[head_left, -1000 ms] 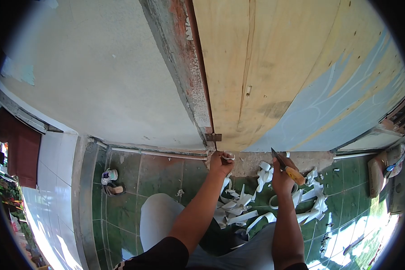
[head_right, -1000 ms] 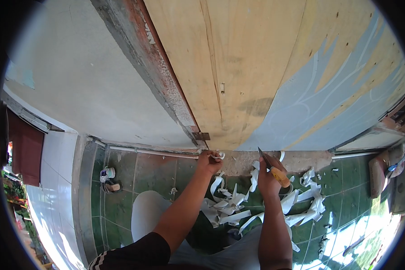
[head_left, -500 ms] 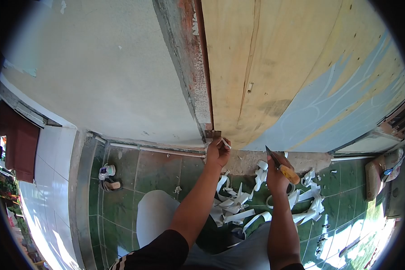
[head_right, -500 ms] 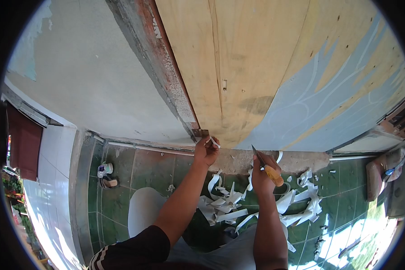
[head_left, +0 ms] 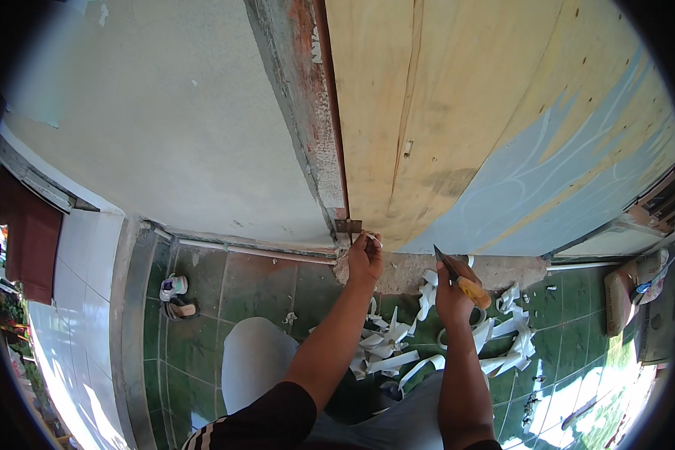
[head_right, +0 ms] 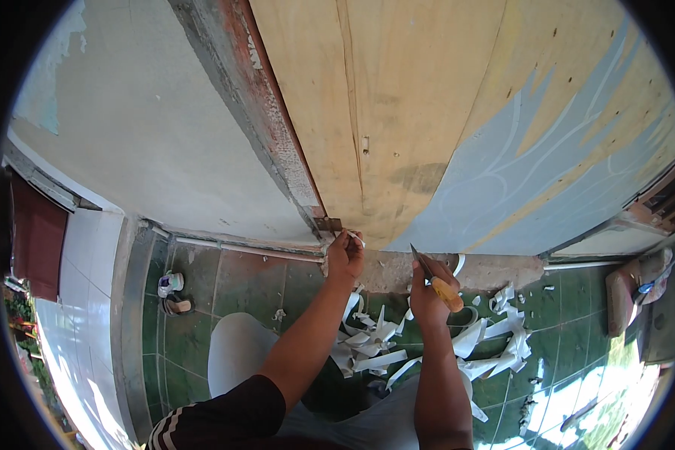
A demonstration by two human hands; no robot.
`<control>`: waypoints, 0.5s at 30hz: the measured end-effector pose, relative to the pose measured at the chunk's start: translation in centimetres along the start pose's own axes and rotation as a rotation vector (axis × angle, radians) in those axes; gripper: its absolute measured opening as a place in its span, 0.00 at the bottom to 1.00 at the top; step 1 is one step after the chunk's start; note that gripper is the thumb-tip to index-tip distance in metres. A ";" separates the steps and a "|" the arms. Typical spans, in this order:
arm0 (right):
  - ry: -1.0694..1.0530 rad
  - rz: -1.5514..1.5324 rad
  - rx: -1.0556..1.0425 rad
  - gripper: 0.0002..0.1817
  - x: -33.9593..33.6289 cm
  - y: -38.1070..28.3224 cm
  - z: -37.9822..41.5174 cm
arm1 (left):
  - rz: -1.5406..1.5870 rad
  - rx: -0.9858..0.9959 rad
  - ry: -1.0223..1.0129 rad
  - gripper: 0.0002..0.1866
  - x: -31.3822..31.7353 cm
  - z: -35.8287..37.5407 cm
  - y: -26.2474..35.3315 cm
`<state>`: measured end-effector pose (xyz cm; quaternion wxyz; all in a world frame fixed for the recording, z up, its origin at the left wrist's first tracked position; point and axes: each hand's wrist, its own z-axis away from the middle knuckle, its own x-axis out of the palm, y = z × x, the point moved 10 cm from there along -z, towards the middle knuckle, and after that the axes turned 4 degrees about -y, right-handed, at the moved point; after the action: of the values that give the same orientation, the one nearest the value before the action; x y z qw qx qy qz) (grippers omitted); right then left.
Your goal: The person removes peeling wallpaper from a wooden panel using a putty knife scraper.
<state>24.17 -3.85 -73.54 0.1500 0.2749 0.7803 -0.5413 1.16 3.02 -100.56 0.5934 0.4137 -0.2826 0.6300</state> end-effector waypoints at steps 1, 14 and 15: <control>-0.003 0.003 0.009 0.08 -0.1 0.0 0.0 | -0.003 0.018 0.012 0.04 -0.2 -0.1 -0.1; -0.024 0.000 -0.024 0.08 0.0 -0.8 -0.3 | -0.810 -0.141 0.230 0.05 -9.7 -3.6 0.6; -0.018 -0.012 -0.024 0.08 0.1 -0.6 -0.2 | -0.751 -0.141 0.226 0.03 -9.4 -3.3 0.6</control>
<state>23.79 -3.79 -73.08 0.1571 0.2638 0.7870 -0.5351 -0.47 0.92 -110.19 0.8369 0.3746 -0.0873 0.3895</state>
